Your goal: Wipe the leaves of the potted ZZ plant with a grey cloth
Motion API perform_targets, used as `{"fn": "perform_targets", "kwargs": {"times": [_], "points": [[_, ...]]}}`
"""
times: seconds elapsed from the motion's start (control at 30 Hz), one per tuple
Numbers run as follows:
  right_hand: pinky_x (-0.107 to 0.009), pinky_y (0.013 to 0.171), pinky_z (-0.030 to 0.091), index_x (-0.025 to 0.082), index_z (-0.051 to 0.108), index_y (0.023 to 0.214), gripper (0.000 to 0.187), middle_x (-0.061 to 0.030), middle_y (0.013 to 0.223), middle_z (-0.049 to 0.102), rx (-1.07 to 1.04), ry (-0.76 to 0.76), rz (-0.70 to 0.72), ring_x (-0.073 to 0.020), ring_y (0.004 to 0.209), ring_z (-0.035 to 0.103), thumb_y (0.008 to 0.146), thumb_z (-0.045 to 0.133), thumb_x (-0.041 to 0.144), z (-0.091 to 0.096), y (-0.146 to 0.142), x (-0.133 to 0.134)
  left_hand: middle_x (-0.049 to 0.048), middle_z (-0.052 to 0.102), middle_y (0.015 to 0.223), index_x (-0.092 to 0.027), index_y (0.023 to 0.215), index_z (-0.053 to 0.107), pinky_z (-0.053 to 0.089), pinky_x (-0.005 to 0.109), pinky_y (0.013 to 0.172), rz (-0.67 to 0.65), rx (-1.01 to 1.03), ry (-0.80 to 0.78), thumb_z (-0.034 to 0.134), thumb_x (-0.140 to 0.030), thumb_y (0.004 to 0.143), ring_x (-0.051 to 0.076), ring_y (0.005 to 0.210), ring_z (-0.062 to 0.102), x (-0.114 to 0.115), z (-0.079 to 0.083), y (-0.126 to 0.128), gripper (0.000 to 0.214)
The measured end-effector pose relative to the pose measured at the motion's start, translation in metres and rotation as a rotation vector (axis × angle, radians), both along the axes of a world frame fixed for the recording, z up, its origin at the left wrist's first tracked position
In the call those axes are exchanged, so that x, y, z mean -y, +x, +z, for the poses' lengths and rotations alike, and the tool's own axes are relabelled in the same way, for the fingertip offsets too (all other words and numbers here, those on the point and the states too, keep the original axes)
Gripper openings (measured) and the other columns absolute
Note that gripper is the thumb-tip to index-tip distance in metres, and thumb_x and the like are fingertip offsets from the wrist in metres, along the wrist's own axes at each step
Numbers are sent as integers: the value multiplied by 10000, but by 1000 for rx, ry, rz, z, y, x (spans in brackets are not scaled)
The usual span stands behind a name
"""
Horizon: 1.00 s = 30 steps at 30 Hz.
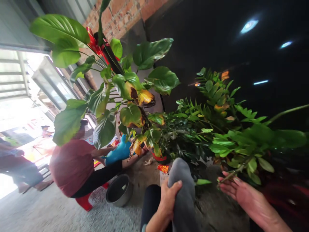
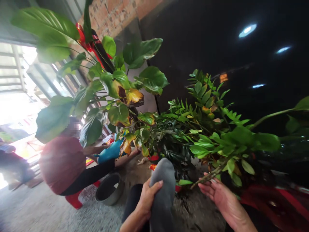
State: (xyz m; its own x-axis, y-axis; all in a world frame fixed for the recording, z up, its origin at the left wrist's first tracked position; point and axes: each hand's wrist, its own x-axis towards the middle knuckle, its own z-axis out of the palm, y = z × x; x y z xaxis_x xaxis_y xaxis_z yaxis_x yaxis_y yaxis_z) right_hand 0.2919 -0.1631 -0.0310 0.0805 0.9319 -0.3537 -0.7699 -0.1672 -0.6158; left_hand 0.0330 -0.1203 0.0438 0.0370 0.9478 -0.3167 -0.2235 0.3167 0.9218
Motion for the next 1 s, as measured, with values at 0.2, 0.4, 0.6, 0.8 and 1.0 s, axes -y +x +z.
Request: {"fn": "perform_targets", "kwargs": {"times": [0.2,0.4,0.6,0.8,1.0], "points": [[-431,792,592,222,797,780,339,-112,836,798,2,-29,-46,-303,766,743,472,867,346,10,-6,-2,19,716,684,-153,863,695,533,271,563,116,3,388,879,-419,466,165,572,633,-39,76,9,512],[-400,772,586,230,794,736,317,-87,801,797,33,-24,-15,-291,752,747,461,894,351,10,-9,-5,7,670,621,-147,768,685,492,268,548,-70,-149,288,866,-389,443,152,556,586,-52,56,22,444],[-453,789,574,198,781,703,307,-124,780,787,70,-46,-1,-339,770,745,474,871,382,8,-4,0,-16,638,629,-178,774,694,448,253,545,-375,-158,345,840,-356,468,145,571,546,-33,68,25,383],[-417,733,580,234,761,786,298,-82,783,791,26,-7,-143,-283,699,739,535,851,368,5,-21,-4,1,669,749,-192,850,671,485,287,669,-73,-155,605,795,-393,551,176,691,595,-82,100,47,381],[-391,705,579,232,737,737,291,-63,727,777,81,-47,-154,-279,684,741,516,836,392,1,-20,-3,-3,640,670,-189,741,680,451,292,617,-428,-405,288,777,-325,488,189,662,570,-52,32,34,303]]}}
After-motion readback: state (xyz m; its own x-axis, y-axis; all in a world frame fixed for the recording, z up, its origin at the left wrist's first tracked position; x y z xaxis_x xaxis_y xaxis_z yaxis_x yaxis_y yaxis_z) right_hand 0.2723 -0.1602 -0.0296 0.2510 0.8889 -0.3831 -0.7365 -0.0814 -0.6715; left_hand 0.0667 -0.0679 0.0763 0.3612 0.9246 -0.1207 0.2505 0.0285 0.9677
